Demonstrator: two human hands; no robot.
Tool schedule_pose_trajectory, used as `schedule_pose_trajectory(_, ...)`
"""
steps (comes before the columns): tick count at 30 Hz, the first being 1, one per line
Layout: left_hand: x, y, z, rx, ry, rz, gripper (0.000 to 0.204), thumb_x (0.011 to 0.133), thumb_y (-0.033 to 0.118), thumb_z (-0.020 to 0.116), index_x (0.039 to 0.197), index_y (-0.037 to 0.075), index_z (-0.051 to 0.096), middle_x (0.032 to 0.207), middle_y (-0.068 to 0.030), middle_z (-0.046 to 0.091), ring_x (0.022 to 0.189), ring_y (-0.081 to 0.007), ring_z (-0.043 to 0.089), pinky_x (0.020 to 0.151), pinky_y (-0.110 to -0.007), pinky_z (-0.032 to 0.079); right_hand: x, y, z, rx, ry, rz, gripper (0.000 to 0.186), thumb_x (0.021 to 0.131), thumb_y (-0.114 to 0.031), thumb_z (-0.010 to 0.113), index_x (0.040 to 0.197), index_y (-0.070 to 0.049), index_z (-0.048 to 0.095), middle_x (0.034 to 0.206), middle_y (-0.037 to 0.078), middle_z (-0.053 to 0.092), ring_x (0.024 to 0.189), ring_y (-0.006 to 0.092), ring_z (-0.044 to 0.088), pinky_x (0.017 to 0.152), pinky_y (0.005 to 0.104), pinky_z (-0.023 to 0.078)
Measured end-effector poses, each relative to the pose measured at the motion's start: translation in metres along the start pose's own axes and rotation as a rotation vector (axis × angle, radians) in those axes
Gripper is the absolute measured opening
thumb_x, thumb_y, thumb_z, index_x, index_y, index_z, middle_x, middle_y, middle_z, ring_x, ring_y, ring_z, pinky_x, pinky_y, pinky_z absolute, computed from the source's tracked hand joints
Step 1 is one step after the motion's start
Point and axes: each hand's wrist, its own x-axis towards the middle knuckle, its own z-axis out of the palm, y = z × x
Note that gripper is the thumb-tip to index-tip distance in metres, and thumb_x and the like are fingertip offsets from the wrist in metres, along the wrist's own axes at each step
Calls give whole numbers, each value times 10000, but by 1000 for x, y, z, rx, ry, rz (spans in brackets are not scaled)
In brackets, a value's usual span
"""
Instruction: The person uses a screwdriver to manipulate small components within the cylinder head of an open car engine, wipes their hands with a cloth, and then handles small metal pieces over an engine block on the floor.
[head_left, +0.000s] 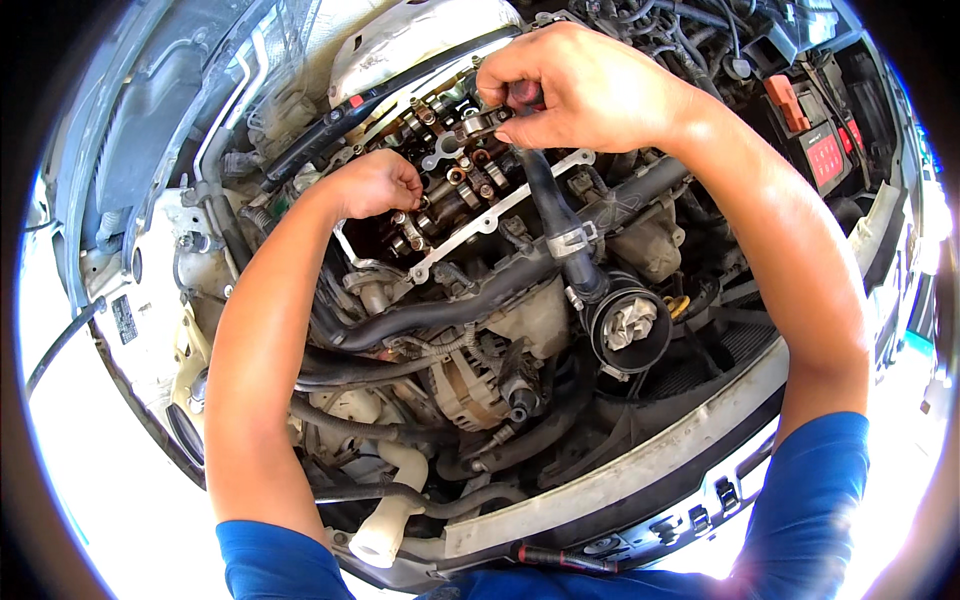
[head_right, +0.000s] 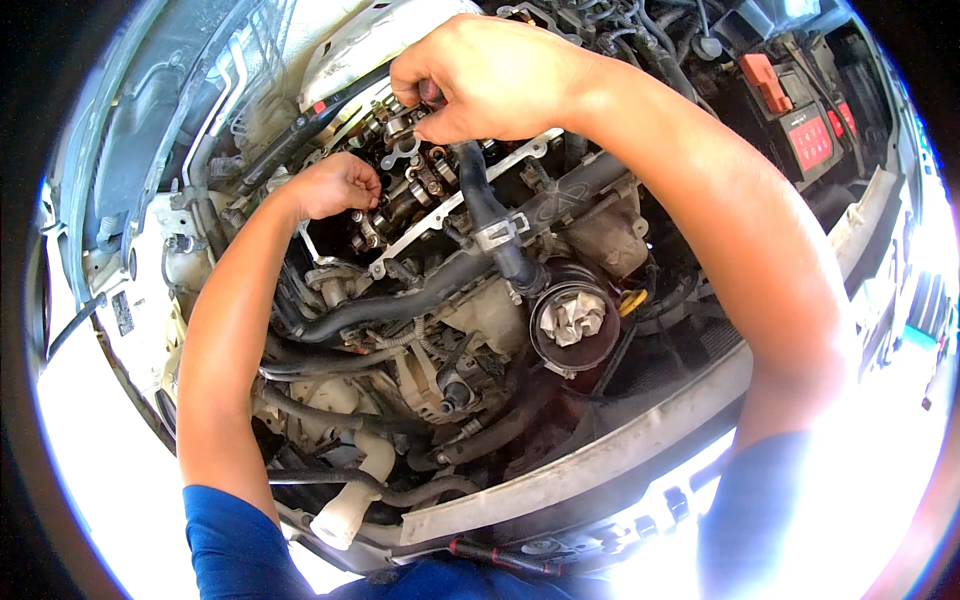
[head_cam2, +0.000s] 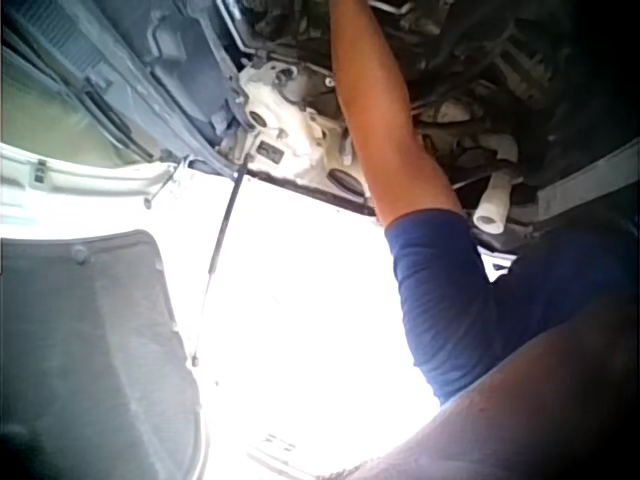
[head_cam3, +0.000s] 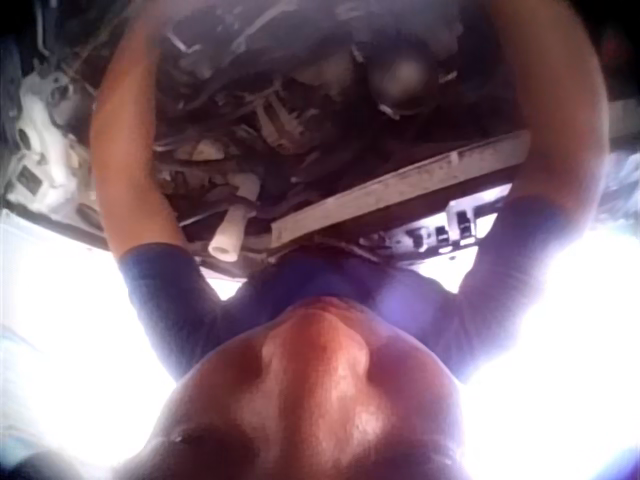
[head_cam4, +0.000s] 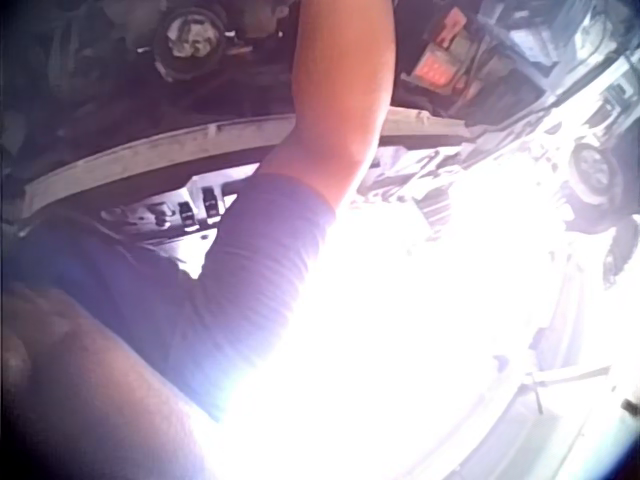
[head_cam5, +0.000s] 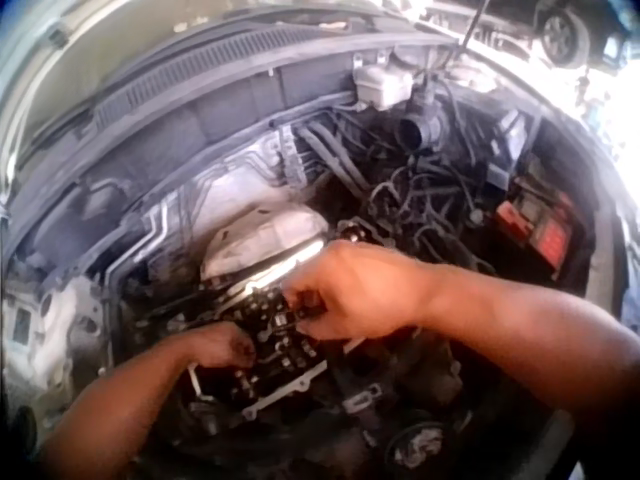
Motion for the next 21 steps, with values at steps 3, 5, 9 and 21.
schedule_pose_trajectory(3,1,4,4,-6,7,-10,148,736,126,669,801,-6,666,668,-7,598,626,-103,503,593,-281,404,-2,-3,-1,25,71,-36,257,715,-97,752,870,2,573,693,70,521,615,169,480,580,313,428)
schedule_pose_trajectory(5,0,8,5,11,9,-9,124,739,101,655,782,-15,652,660,15,582,605,-84,473,567,-268,382,-1,3,-8,46,3,-26,241,736,-169,743,880,-13,630,739,108,627,635,233,596,616,338,496)
schedule_pose_trajectory(9,-7,10,2,17,24,8,115,746,104,646,779,-6,648,660,23,581,575,-79,465,534,-262,376,2,-1,-17,112,-42,27,245,737,-169,712,903,-2,647,745,159,664,704,312,662,650,376,518)
schedule_pose_trajectory(21,-29,45,-32,-126,60,-124,102,798,152,679,845,76,630,728,27,616,667,-74,570,589,-233,451,1,-10,-17,51,59,41,248,726,-95,755,879,-1,585,722,73,550,649,146,523,608,300,453)
